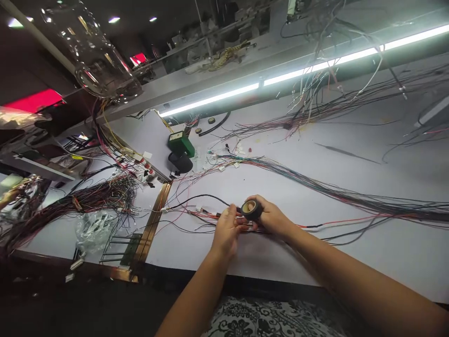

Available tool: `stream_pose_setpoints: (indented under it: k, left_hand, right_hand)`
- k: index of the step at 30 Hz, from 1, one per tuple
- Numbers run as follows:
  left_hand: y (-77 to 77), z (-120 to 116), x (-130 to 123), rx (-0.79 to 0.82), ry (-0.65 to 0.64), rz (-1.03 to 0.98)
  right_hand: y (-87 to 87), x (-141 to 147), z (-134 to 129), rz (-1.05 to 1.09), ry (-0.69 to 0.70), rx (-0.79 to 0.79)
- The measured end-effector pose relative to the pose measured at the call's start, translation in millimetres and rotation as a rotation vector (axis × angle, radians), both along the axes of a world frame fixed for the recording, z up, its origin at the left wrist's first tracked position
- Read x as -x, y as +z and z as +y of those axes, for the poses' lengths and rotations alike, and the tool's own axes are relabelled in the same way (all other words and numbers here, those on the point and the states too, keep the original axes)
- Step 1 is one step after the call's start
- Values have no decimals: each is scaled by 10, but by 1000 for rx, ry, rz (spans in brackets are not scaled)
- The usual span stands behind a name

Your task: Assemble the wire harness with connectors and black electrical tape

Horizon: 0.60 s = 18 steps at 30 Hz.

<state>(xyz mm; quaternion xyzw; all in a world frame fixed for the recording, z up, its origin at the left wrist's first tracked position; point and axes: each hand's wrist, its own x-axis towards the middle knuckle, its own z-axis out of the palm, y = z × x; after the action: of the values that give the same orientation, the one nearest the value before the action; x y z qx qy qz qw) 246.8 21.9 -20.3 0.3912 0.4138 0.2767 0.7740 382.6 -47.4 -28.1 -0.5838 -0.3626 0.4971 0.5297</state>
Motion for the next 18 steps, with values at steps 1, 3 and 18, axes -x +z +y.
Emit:
stream_pose_setpoints:
  k: [1,3,18]
  left_hand:
    - [-7,-14,-35,12,-19,0]
    - [-22,-6,-48,-29,-48,31]
    - [398,328,-28,-1205,-458,264]
  right_hand:
    - [8,7,-11,3,9,-31]
    - [8,0,-49,29,5,-53]
    - [120,-103,71,-65,44,57]
